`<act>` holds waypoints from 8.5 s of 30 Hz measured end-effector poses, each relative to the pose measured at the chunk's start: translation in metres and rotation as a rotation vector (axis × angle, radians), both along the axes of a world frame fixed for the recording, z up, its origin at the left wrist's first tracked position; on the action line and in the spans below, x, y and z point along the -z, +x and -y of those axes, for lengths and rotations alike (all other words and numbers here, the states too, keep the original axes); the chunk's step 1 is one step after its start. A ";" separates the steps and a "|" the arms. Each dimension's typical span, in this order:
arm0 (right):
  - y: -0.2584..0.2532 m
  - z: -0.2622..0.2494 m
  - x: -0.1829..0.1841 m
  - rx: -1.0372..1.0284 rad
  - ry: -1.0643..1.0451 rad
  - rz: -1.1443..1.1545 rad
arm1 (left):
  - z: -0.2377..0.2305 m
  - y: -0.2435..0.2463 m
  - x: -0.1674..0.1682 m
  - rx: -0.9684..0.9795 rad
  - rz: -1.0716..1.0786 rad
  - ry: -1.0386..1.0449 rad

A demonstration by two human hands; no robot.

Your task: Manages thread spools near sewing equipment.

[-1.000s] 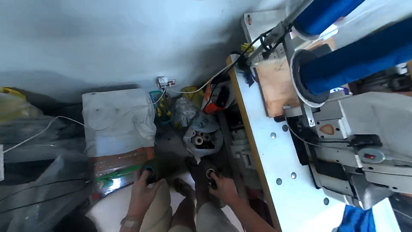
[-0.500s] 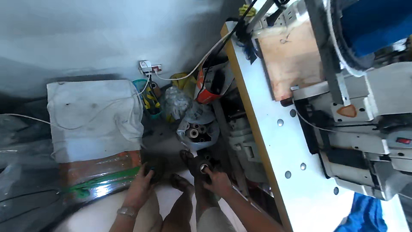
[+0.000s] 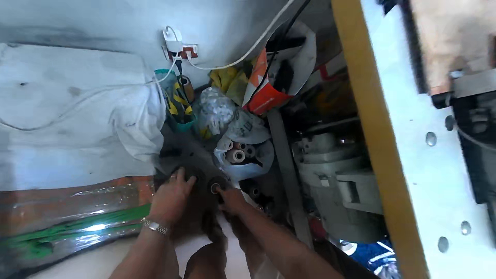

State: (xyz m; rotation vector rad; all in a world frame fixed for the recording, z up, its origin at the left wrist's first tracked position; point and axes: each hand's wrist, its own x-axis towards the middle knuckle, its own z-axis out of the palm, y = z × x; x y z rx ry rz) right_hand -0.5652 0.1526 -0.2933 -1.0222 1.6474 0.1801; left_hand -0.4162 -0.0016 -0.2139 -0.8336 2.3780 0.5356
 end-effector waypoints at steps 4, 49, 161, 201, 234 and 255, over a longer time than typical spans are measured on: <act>0.008 0.010 0.054 -0.099 -0.062 0.017 | 0.002 -0.004 0.012 -0.081 -0.132 -0.029; -0.046 0.068 0.132 0.445 -0.803 0.420 | 0.012 0.023 0.009 -0.029 -0.534 -0.146; -0.113 -0.096 0.073 1.351 -1.183 -0.120 | 0.004 -0.138 0.218 -0.623 -0.423 -0.144; -0.051 -0.098 0.112 -0.029 -0.262 -0.140 | -0.026 -0.100 0.182 -0.638 -0.875 0.423; -0.062 -0.031 0.302 0.240 -0.217 -0.125 | -0.041 -0.108 0.211 -0.680 -1.110 0.416; -0.062 0.009 0.196 0.613 -0.156 -0.111 | -0.022 -0.101 0.207 -0.651 -1.055 0.436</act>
